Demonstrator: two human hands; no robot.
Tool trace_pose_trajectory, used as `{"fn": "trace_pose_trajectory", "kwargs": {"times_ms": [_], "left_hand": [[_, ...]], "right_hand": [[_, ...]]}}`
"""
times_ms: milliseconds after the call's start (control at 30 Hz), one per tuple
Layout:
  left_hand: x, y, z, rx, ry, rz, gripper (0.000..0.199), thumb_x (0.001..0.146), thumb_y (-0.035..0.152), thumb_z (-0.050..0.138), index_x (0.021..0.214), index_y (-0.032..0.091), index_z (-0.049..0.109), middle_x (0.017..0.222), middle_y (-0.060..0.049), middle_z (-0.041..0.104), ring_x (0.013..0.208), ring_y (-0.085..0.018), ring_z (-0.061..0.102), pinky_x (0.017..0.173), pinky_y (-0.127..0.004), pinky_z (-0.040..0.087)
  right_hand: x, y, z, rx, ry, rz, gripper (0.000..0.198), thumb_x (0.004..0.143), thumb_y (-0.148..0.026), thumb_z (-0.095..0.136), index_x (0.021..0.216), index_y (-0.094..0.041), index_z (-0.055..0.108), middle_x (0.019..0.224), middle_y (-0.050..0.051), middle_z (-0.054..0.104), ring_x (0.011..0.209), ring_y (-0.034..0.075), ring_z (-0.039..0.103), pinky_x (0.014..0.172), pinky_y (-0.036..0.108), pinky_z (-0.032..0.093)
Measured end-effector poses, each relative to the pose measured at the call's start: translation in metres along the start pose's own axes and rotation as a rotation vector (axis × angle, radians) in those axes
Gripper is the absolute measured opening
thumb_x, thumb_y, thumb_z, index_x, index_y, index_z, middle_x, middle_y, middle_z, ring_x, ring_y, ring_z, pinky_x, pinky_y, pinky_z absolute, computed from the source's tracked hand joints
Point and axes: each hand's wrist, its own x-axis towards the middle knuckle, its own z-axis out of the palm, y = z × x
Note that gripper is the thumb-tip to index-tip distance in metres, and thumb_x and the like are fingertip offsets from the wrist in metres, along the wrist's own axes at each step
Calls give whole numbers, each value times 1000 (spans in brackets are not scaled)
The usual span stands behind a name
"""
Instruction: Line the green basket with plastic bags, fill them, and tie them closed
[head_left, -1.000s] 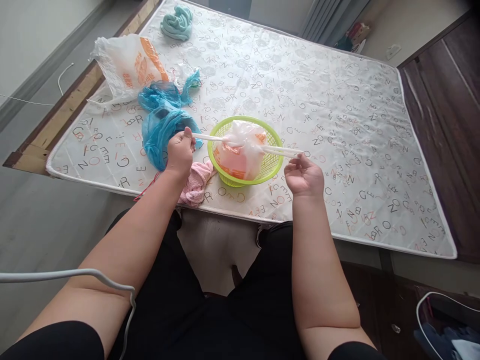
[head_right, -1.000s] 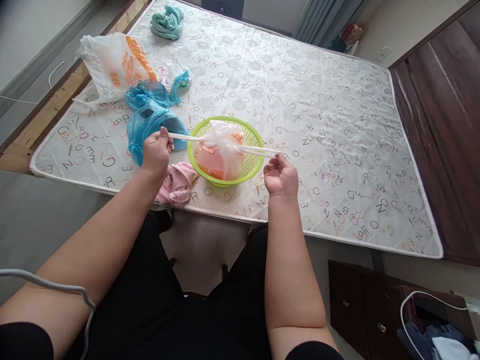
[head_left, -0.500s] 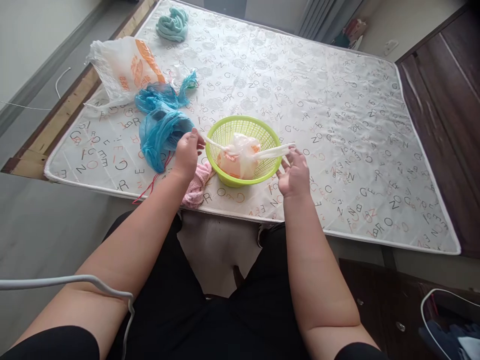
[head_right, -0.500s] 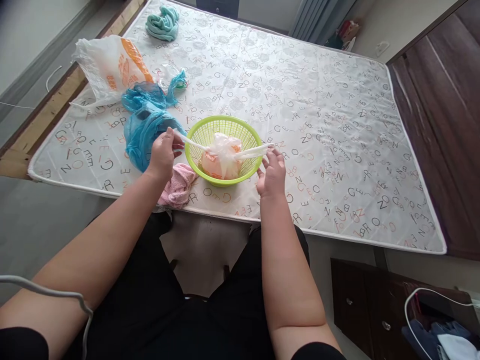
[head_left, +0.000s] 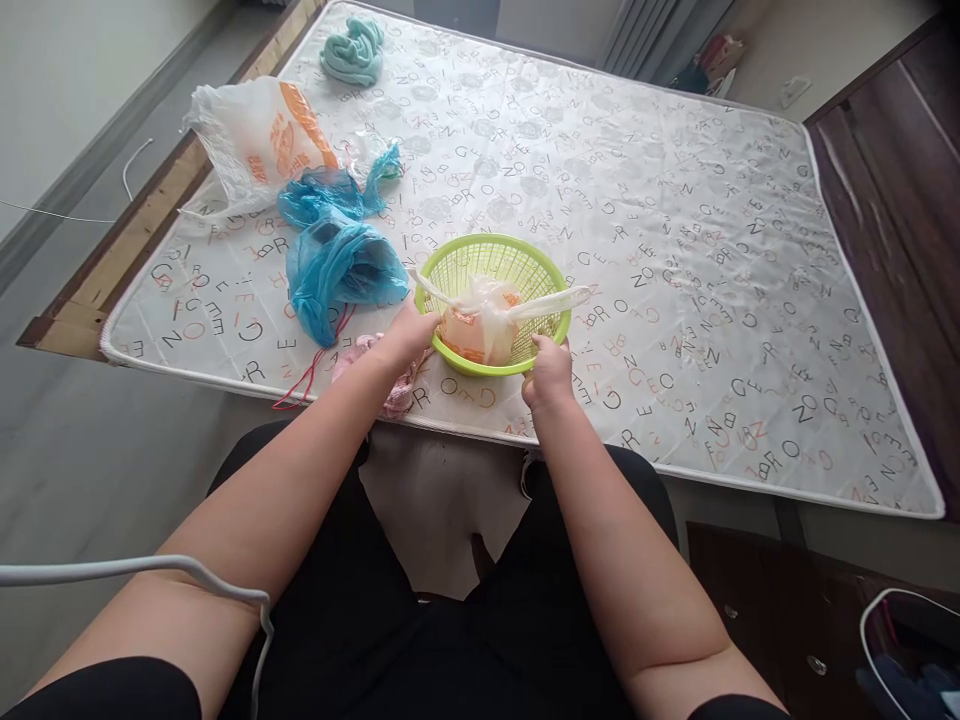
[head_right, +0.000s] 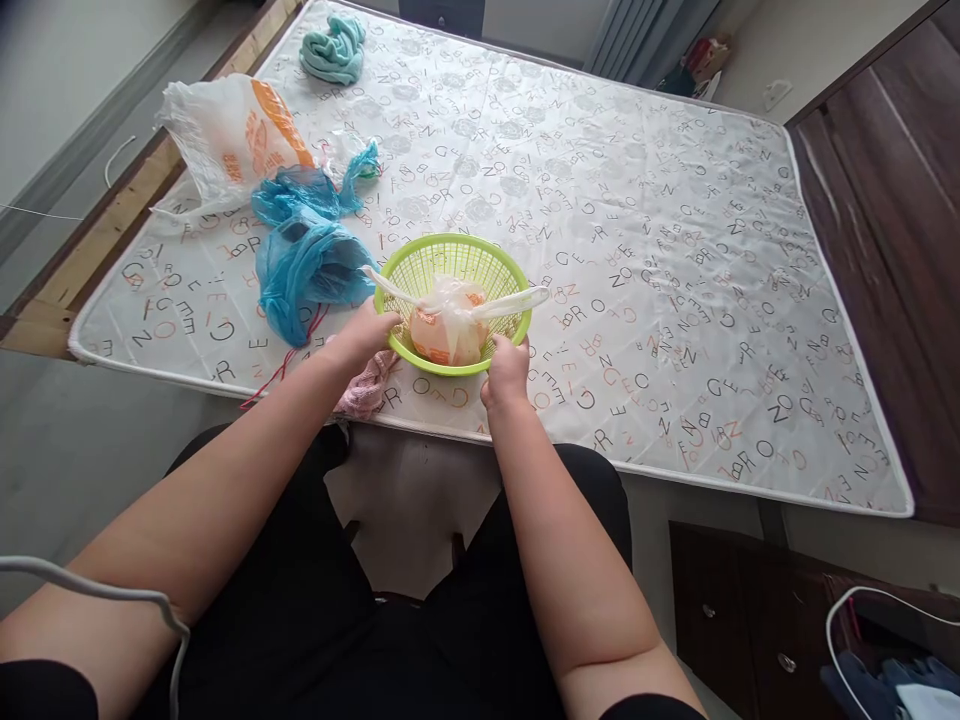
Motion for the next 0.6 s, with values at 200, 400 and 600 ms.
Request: {"fn": "trace_pose_trajectory", "kwargs": {"times_ms": [200, 400, 600], "left_hand": [[0, 9, 2, 33, 29, 9, 33, 67, 26, 77, 98, 18, 69, 114, -16, 78, 117, -33, 71, 107, -47, 56], [1, 6, 1, 32, 36, -16, 28, 68, 24, 72, 96, 18, 68, 111, -14, 77, 115, -32, 71, 106, -47, 57], [3, 0, 1, 32, 47, -25, 35, 69, 21, 65, 104, 18, 68, 110, -13, 77, 113, -30, 71, 103, -45, 58]], "right_hand": [[1, -3, 0, 3, 72, 35, 44, 72, -25, 58, 115, -30, 59, 112, -1, 72, 102, 17, 71, 92, 38, 63], [0, -7, 6, 17, 130, 58, 45, 71, -23, 57, 116, -29, 60, 109, -1, 73, 97, 15, 70, 90, 34, 61], [11, 4, -1, -82, 48, -31, 45, 72, -26, 53, 117, -29, 58, 104, -1, 69, 90, 16, 67, 82, 33, 61]]}}
